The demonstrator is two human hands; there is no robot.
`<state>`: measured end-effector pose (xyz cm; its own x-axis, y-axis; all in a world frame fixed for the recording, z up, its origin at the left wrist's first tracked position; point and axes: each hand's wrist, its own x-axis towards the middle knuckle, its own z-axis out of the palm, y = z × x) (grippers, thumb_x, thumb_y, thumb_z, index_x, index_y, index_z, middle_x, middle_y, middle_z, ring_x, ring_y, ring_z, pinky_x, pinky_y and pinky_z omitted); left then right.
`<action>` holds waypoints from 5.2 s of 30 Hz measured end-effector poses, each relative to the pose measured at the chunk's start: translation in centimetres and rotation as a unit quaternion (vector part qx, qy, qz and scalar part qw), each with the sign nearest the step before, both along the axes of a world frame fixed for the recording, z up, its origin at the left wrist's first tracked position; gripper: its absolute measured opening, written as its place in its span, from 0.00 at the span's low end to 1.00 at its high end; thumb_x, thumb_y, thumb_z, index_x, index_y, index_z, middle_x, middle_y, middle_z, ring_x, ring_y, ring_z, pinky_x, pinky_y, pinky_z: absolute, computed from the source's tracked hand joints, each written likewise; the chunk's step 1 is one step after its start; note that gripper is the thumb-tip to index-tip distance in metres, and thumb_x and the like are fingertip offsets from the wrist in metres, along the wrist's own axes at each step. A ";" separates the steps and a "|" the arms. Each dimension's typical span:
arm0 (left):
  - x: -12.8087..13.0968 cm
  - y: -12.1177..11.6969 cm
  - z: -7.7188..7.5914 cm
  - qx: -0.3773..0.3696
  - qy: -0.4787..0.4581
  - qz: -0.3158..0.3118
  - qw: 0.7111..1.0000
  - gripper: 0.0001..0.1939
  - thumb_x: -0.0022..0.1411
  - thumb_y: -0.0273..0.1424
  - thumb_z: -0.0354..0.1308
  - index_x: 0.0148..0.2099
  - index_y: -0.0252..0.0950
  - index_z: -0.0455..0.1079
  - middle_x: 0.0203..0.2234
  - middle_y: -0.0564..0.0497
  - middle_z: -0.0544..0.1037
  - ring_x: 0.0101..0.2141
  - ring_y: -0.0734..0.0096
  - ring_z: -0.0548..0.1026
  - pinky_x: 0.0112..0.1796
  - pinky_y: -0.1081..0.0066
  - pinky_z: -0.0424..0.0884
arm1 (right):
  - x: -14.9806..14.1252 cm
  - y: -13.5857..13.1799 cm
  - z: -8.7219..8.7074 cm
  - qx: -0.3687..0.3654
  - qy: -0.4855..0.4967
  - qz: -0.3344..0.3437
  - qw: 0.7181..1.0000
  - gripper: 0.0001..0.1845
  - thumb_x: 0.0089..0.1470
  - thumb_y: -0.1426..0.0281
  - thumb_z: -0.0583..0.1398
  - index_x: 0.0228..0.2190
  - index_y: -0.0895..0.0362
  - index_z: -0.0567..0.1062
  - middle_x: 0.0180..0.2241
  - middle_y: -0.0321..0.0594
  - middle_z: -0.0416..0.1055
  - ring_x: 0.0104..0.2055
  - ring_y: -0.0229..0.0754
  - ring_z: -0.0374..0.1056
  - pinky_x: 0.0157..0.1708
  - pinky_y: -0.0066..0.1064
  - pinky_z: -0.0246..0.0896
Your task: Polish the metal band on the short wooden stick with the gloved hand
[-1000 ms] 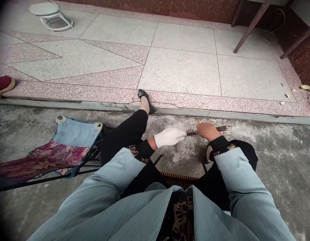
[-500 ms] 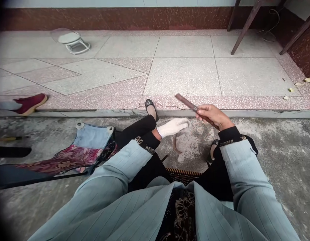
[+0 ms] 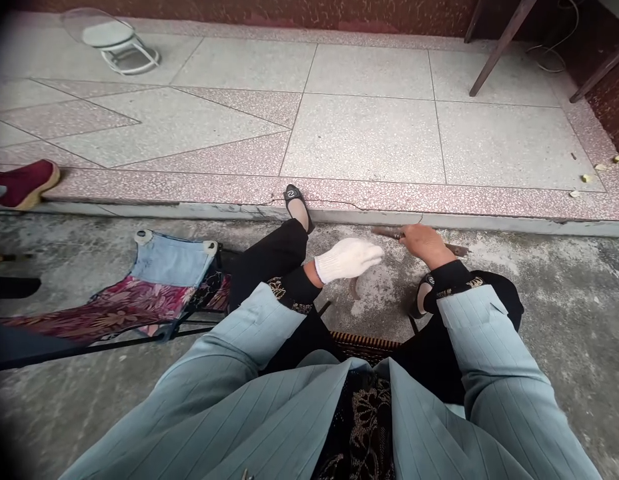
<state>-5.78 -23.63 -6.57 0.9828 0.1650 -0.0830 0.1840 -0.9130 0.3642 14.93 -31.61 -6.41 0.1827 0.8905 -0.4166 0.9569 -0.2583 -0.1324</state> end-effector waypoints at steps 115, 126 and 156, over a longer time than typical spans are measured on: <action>-0.2 0.9 0.5 -0.309 -0.040 0.106 0.944 0.17 0.66 0.40 0.47 0.40 0.34 0.73 0.27 0.51 0.72 0.26 0.73 0.66 0.29 0.74 0.61 | 0.6 -3.0 4.8 0.142 0.652 -0.149 0.730 0.15 0.51 0.60 0.65 0.33 0.59 0.75 0.25 0.36 0.66 0.23 0.32 0.57 0.20 0.25 0.49; 0.3 0.4 -2.0 -0.124 0.018 -0.020 0.992 0.16 0.68 0.39 0.44 0.44 0.40 0.72 0.34 0.51 0.77 0.32 0.68 0.72 0.32 0.71 0.59 | 1.2 -0.7 1.3 0.024 0.116 -0.044 0.992 0.13 0.57 0.64 0.56 0.36 0.58 0.77 0.32 0.45 0.73 0.31 0.43 0.65 0.28 0.32 0.53; 0.1 1.1 -0.9 -0.193 -0.014 0.023 0.981 0.14 0.66 0.36 0.47 0.41 0.37 0.73 0.33 0.49 0.77 0.33 0.68 0.72 0.35 0.72 0.61 | 1.0 -0.4 0.9 0.081 0.104 -0.103 0.986 0.14 0.57 0.63 0.58 0.35 0.59 0.79 0.30 0.45 0.73 0.28 0.42 0.64 0.28 0.33 0.54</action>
